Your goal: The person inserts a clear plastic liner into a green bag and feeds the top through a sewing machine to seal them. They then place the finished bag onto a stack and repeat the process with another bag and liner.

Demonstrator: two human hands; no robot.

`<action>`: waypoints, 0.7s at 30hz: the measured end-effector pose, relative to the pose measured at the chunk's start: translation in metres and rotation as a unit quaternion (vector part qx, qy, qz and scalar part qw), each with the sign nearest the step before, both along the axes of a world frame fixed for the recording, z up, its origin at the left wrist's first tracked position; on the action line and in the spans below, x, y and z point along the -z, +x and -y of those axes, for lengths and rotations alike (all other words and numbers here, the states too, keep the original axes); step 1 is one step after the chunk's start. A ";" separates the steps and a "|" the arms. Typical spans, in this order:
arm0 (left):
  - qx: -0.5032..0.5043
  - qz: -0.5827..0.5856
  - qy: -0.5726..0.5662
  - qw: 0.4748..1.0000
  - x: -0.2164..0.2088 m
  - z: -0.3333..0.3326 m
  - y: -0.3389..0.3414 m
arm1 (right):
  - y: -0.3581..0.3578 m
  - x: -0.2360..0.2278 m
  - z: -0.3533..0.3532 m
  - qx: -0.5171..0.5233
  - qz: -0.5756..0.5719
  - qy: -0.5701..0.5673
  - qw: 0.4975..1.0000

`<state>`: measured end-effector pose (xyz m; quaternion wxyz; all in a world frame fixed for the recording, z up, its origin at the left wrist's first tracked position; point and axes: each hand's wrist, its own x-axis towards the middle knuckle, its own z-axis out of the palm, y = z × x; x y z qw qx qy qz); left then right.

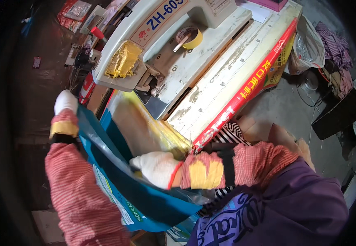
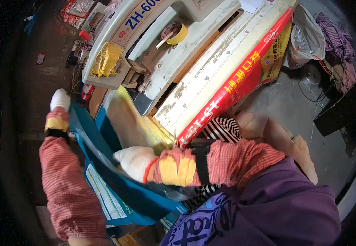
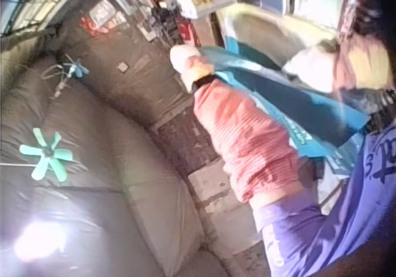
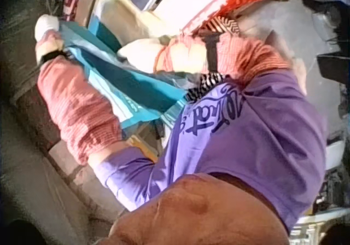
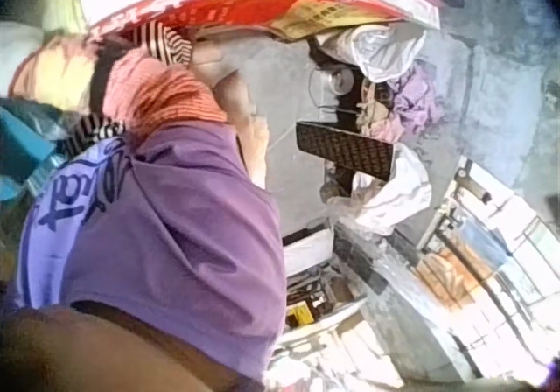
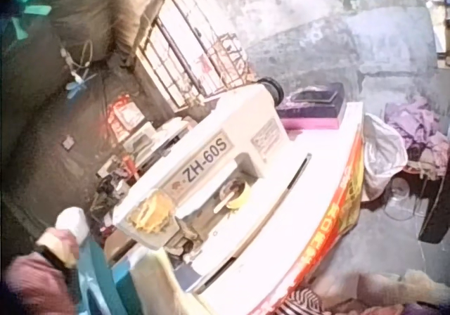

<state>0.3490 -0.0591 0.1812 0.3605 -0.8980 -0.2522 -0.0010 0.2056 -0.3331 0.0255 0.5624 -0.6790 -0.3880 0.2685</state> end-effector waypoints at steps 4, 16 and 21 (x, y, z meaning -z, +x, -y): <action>0.161 0.164 -0.035 0.973 0.117 0.035 -0.010 | -0.004 -0.003 0.022 0.026 0.089 -0.035 0.995; 0.492 0.136 -0.127 0.851 0.217 0.027 -0.013 | 0.010 0.099 0.141 0.152 -0.315 -0.096 0.932; 0.495 0.182 -0.175 0.831 0.229 0.008 0.001 | 0.010 0.080 0.136 0.204 -0.169 -0.130 0.956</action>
